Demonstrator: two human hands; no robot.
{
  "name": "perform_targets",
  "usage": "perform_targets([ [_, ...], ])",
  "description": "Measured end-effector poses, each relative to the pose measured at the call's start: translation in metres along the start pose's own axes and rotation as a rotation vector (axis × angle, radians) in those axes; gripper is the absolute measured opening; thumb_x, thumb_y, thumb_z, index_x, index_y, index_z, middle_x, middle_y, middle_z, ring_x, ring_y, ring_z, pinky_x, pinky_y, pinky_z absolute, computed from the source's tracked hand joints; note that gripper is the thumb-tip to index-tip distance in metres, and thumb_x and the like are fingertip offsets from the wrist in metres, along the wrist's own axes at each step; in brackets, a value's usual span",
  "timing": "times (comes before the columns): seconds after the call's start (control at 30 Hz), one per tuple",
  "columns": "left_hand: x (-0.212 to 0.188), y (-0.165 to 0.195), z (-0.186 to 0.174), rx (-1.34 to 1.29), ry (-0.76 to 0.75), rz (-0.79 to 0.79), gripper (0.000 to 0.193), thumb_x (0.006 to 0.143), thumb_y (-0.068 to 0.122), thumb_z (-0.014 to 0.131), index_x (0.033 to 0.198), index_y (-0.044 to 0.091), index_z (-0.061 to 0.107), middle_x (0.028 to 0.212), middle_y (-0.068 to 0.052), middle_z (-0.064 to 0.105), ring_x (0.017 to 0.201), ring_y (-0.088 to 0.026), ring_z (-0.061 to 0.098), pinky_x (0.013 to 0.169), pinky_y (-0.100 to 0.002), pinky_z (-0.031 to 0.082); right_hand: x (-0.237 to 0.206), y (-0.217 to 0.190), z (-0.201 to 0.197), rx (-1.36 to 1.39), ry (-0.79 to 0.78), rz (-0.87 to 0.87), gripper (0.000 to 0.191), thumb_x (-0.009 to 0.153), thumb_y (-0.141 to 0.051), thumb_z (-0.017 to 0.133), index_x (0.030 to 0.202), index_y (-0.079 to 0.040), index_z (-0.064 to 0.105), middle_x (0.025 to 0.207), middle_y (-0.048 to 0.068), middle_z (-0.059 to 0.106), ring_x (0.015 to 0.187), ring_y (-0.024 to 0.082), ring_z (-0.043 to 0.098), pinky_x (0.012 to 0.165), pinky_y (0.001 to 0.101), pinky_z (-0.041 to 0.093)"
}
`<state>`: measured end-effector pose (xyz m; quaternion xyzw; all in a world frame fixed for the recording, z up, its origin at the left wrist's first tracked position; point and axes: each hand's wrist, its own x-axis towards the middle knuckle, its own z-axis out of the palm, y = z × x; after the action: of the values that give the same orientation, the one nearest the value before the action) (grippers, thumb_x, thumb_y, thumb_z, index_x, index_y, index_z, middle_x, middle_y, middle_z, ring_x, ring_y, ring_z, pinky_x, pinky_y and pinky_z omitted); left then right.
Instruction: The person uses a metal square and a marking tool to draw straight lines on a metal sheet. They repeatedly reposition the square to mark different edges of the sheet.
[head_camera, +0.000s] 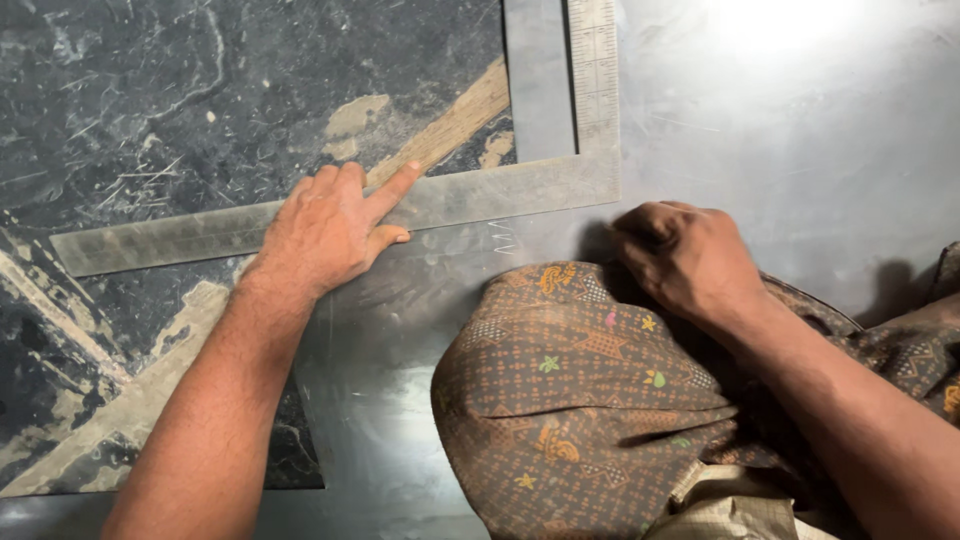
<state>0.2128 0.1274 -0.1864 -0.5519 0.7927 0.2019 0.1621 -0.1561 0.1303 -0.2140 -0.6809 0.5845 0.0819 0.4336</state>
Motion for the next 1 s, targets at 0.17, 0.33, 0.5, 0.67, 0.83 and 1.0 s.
perform_targets([
  [0.17, -0.011, -0.011, 0.011, 0.003, 0.104, 0.042, 0.073, 0.093, 0.052, 0.063, 0.159, 0.033, 0.040, 0.109, -0.018, 0.060, 0.102, -0.035, 0.058, 0.089, -0.049, 0.048, -0.002, -0.039, 0.008, 0.015, -0.003, -0.011, 0.029, 0.096, -0.033, 0.065, 0.113, -0.012, 0.076, 0.095, 0.012, 0.080, 0.077, 0.024, 0.074, 0.071, 0.0430, 0.060],
  [0.33, -0.015, -0.020, 0.021, 0.023, 0.114, 0.050, 0.074, 0.093, 0.052, 0.063, 0.159, 0.033, 0.036, 0.111, -0.019, 0.059, 0.102, -0.034, 0.057, 0.089, -0.048, 0.048, -0.006, -0.067, 0.011, -0.037, -0.183, 0.321, 0.032, 0.103, -0.038, 0.058, 0.124, -0.018, 0.071, 0.095, 0.012, 0.080, 0.079, 0.030, 0.078, 0.075, 0.0440, 0.064],
  [0.5, -0.015, -0.021, 0.021, -0.006, 0.086, 0.050, 0.075, 0.093, 0.051, 0.063, 0.160, 0.033, 0.035, 0.113, -0.019, 0.058, 0.103, -0.034, 0.057, 0.088, -0.048, 0.048, -0.014, -0.059, 0.019, 0.044, 0.047, 0.111, 0.029, 0.096, -0.031, 0.067, 0.115, -0.011, 0.075, 0.104, 0.013, 0.077, 0.089, 0.028, 0.076, 0.080, 0.0423, 0.062],
  [0.67, -0.014, -0.020, 0.018, 0.015, 0.064, 0.054, 0.074, 0.094, 0.053, 0.061, 0.160, 0.033, 0.035, 0.112, -0.019, 0.058, 0.103, -0.033, 0.057, 0.089, -0.048, 0.049, -0.016, -0.047, 0.027, 0.028, 0.123, 0.072, 0.028, 0.096, -0.028, 0.068, 0.115, -0.009, 0.075, 0.109, 0.014, 0.077, 0.093, 0.026, 0.075, 0.079, 0.0398, 0.063],
  [0.83, -0.013, -0.019, 0.016, 0.024, 0.047, 0.049, 0.074, 0.094, 0.055, 0.060, 0.160, 0.034, 0.034, 0.111, -0.020, 0.058, 0.103, -0.033, 0.058, 0.089, -0.048, 0.049, -0.011, -0.052, 0.026, 0.074, 0.081, 0.247, 0.028, 0.098, -0.029, 0.065, 0.116, -0.008, 0.072, 0.106, 0.013, 0.078, 0.089, 0.024, 0.077, 0.076, 0.0363, 0.064],
  [1.0, -0.014, -0.019, 0.016, 0.007, 0.029, 0.035, 0.074, 0.093, 0.054, 0.060, 0.160, 0.034, 0.035, 0.112, -0.019, 0.058, 0.104, -0.033, 0.058, 0.089, -0.048, 0.049, -0.004, -0.054, 0.028, 0.077, 0.132, 0.216, 0.028, 0.099, -0.029, 0.067, 0.113, -0.006, 0.072, 0.102, 0.015, 0.077, 0.085, 0.024, 0.076, 0.073, 0.0377, 0.064],
])
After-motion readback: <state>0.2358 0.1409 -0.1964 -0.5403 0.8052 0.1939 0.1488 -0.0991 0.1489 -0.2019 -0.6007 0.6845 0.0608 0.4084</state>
